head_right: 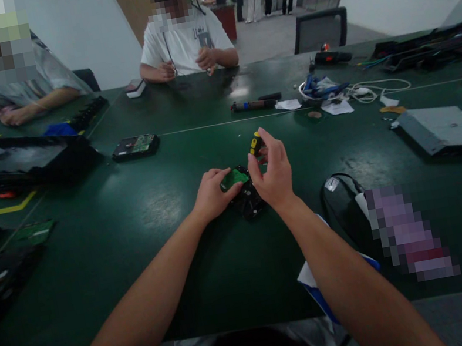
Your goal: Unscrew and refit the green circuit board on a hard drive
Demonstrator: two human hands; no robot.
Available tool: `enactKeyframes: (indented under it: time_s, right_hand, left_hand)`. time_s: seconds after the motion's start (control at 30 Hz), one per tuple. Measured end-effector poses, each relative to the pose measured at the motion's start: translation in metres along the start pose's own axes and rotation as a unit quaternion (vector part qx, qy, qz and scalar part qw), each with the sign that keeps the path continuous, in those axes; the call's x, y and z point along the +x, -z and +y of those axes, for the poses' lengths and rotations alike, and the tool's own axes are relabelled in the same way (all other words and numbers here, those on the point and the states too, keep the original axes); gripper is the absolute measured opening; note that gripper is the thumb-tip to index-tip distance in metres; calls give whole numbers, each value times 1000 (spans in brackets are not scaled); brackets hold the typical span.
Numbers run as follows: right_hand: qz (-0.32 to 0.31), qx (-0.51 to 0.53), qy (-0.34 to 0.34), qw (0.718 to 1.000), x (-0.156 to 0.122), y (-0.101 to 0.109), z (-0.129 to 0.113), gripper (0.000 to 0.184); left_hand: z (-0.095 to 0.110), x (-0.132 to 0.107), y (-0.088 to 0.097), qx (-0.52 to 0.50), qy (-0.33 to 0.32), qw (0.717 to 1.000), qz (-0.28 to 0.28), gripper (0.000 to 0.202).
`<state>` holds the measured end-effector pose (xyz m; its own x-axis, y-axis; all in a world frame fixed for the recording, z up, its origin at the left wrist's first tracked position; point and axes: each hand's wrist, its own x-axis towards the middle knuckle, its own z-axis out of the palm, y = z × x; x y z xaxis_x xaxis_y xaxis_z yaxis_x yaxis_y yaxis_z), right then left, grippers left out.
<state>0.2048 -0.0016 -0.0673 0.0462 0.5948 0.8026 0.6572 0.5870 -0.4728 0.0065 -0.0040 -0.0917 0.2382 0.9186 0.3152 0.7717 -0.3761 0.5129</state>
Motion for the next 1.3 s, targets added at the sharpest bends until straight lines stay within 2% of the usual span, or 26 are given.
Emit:
enactKeyframes:
  time_s: [0.3, 0.47, 0.93, 1.3]
  right_hand:
    - [-6, -6, 1, 1000, 1, 2, -3, 65]
    - [17, -13, 7, 1000, 1, 1, -1, 65]
    - [-7, -1, 9, 1000, 0, 1, -2, 62]
    - [2, -7, 8, 1000, 1, 2, -2, 62]
  left_hand:
    - [1, 0, 1, 3, 2, 1000, 1, 58]
    - [1, 0, 2, 4, 2, 1000, -6, 58]
    - [1, 0, 1, -1, 0, 1000, 1, 58]
    - [1, 0, 1, -4, 0, 1000, 0, 57]
